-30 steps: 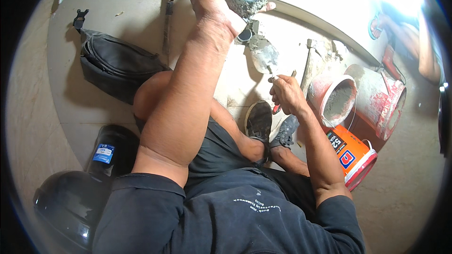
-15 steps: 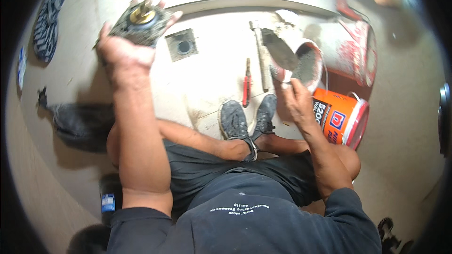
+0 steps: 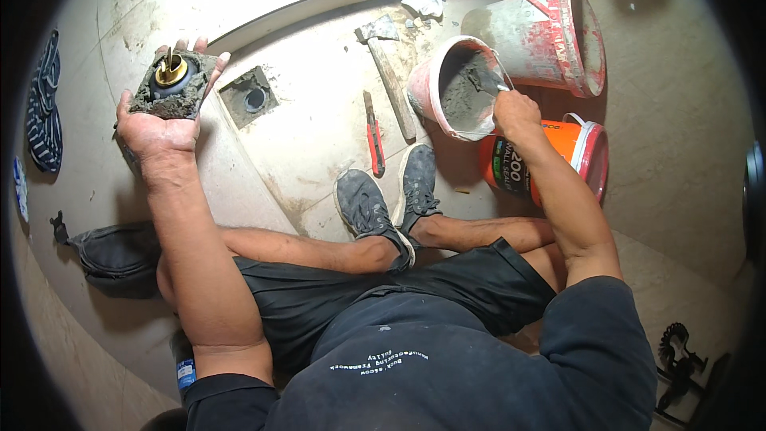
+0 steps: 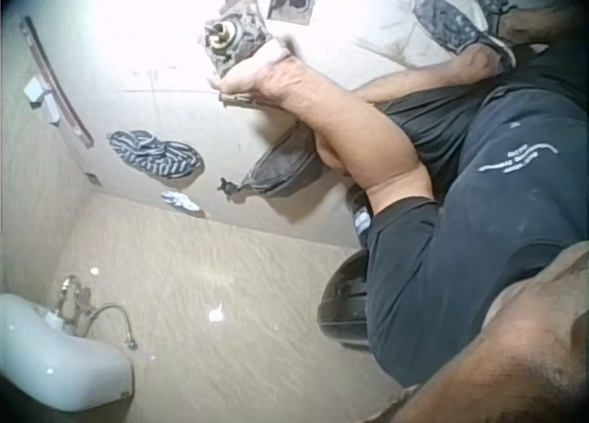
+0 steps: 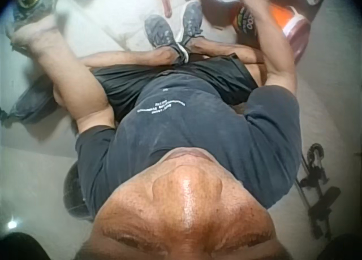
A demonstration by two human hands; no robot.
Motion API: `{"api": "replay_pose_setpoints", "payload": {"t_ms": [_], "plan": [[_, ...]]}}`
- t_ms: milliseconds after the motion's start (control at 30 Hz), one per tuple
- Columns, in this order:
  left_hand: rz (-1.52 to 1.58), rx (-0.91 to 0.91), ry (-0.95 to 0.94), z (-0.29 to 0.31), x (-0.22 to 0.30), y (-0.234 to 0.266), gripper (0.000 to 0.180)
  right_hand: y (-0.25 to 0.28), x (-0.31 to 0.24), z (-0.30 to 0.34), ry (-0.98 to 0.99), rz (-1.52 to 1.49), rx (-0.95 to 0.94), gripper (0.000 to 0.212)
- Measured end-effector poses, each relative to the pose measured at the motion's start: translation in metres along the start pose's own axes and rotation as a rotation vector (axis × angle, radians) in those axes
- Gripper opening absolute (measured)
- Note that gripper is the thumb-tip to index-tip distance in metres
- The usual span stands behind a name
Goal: The person scoops cement from a bucket using a trowel and applies it to the back of a square drain cover. They then place the cover into a floor opening and tap it with a hammer to secure it in place.
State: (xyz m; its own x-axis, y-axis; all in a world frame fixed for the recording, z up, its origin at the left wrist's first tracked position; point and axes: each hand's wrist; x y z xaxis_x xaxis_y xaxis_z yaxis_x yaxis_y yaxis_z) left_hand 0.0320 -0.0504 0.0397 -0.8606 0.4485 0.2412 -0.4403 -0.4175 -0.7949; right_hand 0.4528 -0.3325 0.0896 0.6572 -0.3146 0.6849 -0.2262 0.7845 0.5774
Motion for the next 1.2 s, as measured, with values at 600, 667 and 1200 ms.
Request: {"api": "replay_pose_setpoints", "payload": {"t_ms": [600, 667, 1200], "plan": [[0.027, -0.001, 0.016, 0.0, 0.001, -0.001, 0.077, -0.02, 0.002, 0.029, 0.217, 0.139, 0.024, 0.024], [0.038, 0.001, 0.011, 0.0, 0.003, 0.001, 0.077, -0.005, 0.002, 0.033, 0.244, 0.07, -0.026, 0.025], [0.04, -0.149, -0.053, 0.001, 0.022, 0.007, 0.08, 0.028, 0.035, 0.069, 0.325, -0.846, 0.024, 0.032]]}}
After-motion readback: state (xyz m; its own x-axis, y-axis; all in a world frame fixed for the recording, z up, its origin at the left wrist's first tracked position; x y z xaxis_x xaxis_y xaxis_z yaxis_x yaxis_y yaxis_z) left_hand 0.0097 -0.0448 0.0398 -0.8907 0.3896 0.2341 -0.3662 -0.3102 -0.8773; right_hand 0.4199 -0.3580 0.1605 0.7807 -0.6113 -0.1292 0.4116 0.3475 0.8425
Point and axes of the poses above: each hand's wrist, its own z-axis away from the middle knuckle, its own y-axis out of the back of the hand, x = y × z, and after that the axes turned 10 degrees about z, right-handed
